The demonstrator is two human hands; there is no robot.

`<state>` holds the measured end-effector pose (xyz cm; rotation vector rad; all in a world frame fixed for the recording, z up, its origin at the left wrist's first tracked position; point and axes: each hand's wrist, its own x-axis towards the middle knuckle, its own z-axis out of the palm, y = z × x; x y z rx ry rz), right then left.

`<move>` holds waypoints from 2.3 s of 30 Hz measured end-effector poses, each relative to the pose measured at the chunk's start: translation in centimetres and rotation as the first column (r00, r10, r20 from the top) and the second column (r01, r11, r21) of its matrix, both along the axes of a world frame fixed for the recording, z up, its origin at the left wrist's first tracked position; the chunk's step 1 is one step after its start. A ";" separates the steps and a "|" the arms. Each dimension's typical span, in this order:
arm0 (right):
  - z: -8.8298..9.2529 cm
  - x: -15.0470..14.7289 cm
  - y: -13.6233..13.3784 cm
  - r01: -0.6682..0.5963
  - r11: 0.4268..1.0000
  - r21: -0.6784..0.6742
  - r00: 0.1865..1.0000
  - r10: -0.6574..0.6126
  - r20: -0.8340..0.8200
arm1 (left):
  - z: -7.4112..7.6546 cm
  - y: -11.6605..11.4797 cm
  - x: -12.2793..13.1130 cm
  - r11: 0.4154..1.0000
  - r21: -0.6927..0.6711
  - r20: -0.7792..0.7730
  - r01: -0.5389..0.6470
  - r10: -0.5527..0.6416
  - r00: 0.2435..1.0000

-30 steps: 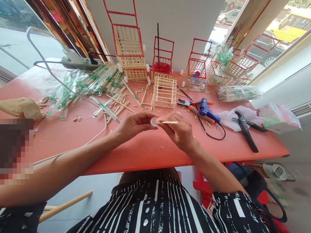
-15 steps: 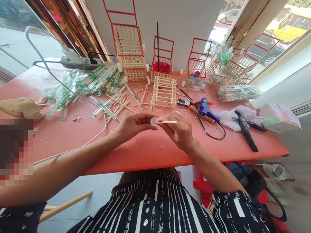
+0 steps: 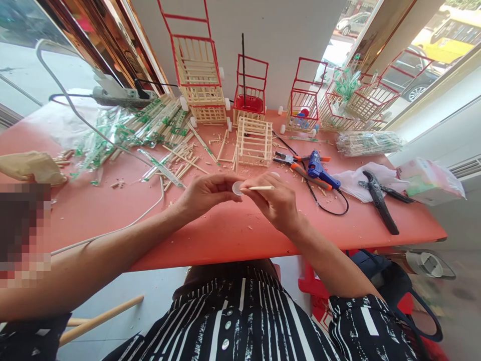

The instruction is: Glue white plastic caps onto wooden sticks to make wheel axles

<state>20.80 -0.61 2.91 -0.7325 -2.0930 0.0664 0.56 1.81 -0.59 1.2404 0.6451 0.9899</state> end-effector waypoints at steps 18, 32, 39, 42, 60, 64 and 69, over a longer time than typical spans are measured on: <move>-0.1 0.0 0.0 0.000 1.000 0.000 1.000 0.000 0.003 | 0.0 0.0 -0.1 1.000 -0.011 -0.012 0.000 -0.001 1.000; 0.1 0.1 0.0 0.030 0.997 0.064 0.999 -0.031 0.013 | -0.1 0.3 -0.1 0.999 0.050 -0.001 -0.004 0.005 1.000; 0.6 0.7 -0.1 0.102 0.987 0.124 0.995 -0.100 -0.028 | 0.4 0.2 0.0 0.994 0.105 0.016 -0.033 0.032 0.999; 0.7 1.1 0.0 0.113 0.976 0.186 0.994 -0.108 -0.034 | 0.8 0.0 -0.2 0.992 0.099 -0.004 -0.083 0.083 0.996; -0.3 0.6 0.2 0.261 0.878 0.402 0.909 -0.364 0.204 | 2.0 -2.0 -0.1 0.889 -0.203 0.140 0.411 -0.389 0.911; -0.9 0.1 0.3 0.303 0.869 0.392 0.882 -0.411 0.230 | 2.0 -2.1 0.0 0.893 -0.245 0.143 0.378 -0.353 0.925; -1.0 -0.3 0.2 0.319 0.855 0.408 0.867 -0.437 0.238 | 1.5 -1.9 0.2 0.928 -0.229 0.103 0.295 -0.278 0.955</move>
